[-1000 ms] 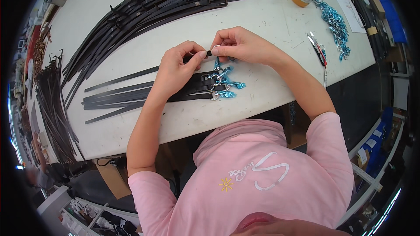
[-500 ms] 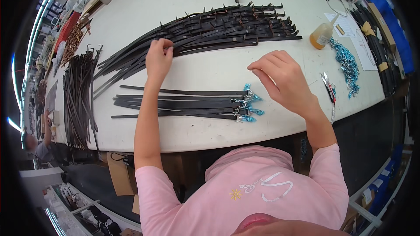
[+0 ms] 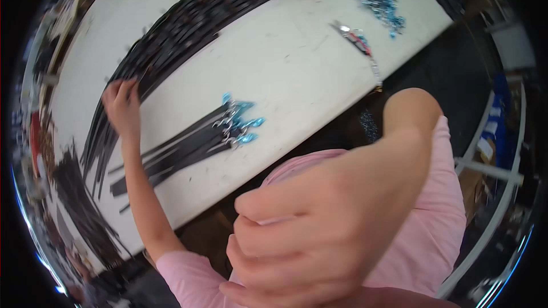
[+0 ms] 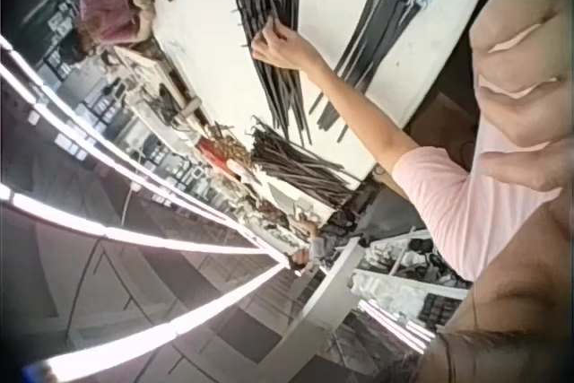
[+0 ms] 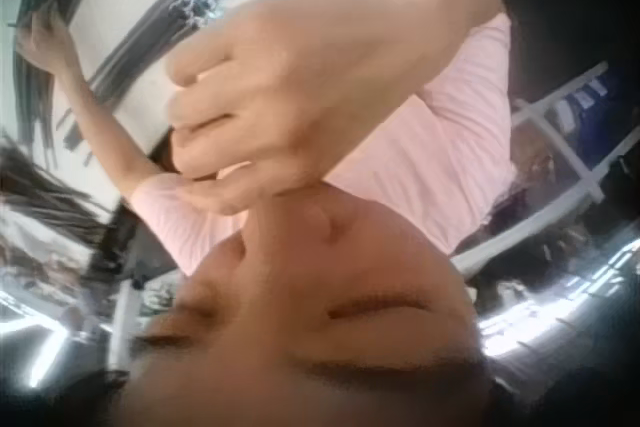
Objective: The person attaches small blue metal charms to black leather straps using silver split rings. They pick up a strap and a ring, thread the strap through the ring, and then attach the charm to the ring, repeating this process for multiple units.
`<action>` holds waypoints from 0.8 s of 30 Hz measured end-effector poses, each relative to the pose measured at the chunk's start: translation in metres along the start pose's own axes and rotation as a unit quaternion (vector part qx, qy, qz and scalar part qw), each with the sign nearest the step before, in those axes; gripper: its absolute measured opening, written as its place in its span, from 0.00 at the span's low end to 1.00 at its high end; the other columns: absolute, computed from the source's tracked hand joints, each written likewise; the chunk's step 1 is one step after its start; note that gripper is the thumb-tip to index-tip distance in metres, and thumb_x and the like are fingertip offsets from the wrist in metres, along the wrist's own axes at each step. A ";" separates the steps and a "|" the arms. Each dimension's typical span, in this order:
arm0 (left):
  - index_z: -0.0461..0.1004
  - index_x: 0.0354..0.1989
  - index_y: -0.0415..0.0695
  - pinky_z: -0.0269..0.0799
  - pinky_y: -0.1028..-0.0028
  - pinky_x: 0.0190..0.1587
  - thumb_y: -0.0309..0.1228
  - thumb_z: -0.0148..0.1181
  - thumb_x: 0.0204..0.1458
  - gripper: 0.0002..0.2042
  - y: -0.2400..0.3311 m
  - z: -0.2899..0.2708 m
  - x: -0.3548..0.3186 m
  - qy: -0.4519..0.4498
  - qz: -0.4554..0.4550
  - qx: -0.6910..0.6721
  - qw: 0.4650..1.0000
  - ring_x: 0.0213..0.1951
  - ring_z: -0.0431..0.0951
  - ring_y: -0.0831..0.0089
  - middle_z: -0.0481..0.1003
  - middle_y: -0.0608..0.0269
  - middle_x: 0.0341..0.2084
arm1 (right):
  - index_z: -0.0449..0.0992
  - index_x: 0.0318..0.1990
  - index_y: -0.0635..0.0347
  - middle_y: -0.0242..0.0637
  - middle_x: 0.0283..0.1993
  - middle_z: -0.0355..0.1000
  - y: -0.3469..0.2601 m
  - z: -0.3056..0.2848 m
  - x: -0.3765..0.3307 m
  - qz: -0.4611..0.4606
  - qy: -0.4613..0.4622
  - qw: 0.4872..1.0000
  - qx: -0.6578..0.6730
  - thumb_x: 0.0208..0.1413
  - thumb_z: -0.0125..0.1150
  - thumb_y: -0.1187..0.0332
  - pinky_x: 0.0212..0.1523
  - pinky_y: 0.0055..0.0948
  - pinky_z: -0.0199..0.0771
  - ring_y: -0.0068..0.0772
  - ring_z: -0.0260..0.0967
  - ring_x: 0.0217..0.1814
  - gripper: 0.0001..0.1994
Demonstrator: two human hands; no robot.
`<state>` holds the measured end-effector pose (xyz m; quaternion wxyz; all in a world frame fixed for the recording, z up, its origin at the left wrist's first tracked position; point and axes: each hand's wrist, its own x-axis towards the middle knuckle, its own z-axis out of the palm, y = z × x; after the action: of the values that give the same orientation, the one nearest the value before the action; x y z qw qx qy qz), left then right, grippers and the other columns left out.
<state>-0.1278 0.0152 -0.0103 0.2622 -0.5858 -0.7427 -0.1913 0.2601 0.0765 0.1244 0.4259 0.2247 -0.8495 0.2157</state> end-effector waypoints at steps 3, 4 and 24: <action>0.83 0.45 0.49 0.68 0.62 0.55 0.29 0.66 0.56 0.09 -0.012 -0.009 -0.013 -0.027 -0.023 0.021 0.999 0.52 0.72 0.58 0.75 0.61 0.46 | 0.76 0.40 0.54 0.33 0.34 0.73 0.040 -0.035 -0.029 0.119 -0.176 0.975 0.061 0.49 0.63 0.68 0.42 0.37 0.75 0.41 0.75 0.39 0.10; 0.82 0.50 0.49 0.68 0.62 0.57 0.29 0.66 0.57 0.12 0.005 -0.006 -0.004 -0.028 0.000 0.012 1.000 0.53 0.73 0.58 0.75 0.61 0.49 | 0.76 0.49 0.52 0.33 0.35 0.71 0.064 -0.034 -0.059 0.163 -0.112 0.980 0.015 0.54 0.61 0.68 0.38 0.35 0.74 0.39 0.72 0.36 0.14; 0.78 0.40 0.44 0.73 0.64 0.42 0.31 0.67 0.54 0.08 0.033 -0.011 -0.012 -0.196 0.000 -0.070 0.978 0.40 0.77 0.59 0.75 0.61 0.38 | 0.82 0.39 0.57 0.36 0.39 0.70 0.169 -0.171 -0.238 0.551 0.018 0.705 -0.447 0.56 0.67 0.66 0.37 0.36 0.72 0.38 0.73 0.39 0.07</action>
<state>-0.0918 0.0071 -0.0100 0.0699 -0.6288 -0.7644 -0.1236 0.3989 0.3548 -0.0073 0.2970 -0.5033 -0.8114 0.0113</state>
